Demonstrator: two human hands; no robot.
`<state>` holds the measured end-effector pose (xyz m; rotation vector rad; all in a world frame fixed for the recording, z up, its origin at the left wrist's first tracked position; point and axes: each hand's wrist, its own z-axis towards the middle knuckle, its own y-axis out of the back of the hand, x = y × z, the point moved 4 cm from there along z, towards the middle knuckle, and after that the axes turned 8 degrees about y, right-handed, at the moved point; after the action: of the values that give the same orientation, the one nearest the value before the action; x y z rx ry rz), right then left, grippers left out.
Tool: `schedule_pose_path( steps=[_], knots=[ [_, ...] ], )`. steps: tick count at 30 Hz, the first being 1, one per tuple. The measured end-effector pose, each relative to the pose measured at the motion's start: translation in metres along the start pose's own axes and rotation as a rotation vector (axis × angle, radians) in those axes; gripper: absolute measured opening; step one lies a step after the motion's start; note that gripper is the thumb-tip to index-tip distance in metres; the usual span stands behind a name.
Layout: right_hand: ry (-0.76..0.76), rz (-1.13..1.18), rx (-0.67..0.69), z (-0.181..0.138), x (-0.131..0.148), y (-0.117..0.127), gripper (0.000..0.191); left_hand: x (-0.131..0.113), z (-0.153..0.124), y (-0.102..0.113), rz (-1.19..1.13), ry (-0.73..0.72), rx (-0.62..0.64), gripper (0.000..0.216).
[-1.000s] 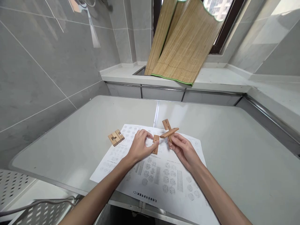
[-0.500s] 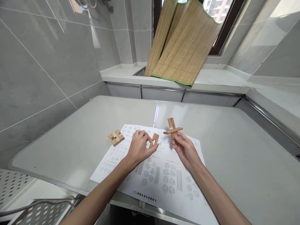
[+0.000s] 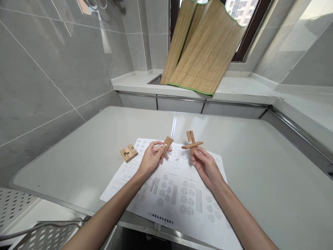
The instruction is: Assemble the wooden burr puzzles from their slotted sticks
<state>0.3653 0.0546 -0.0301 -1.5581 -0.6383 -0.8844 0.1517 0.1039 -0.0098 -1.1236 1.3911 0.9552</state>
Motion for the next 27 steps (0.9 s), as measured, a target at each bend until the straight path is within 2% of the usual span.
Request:
schedule_pose_path(
  steps=[3,7,10,18,23,27],
  knots=[
    [-0.022,-0.001,0.017,-0.0007,-0.0009,-0.0009,0.024,-0.0006,0.0037,0.0013,-0.194,0.049,0.073,0.052],
    [-0.03,-0.014,0.031,-0.0019,-0.0009,-0.0023,0.023,-0.0018,0.0045,0.0016,-0.395,0.079,0.164,0.039],
    [-0.028,-0.014,0.037,-0.0022,-0.0011,-0.0026,0.022,-0.0009,0.0049,0.0007,-0.478,0.09,0.179,0.038],
    [-0.039,0.001,0.065,-0.0018,-0.0035,-0.0003,0.021,-0.0008,0.0056,0.0038,-0.353,0.044,0.069,0.044],
    [-0.042,0.003,0.063,-0.0025,-0.0031,-0.0022,0.02,-0.0043,0.003,0.0019,-0.449,0.076,0.162,0.038],
    [-0.044,0.01,0.067,-0.0026,-0.0026,-0.0044,0.022,-0.0058,-0.0007,-0.0029,-0.404,0.103,0.282,0.038]
  ],
)
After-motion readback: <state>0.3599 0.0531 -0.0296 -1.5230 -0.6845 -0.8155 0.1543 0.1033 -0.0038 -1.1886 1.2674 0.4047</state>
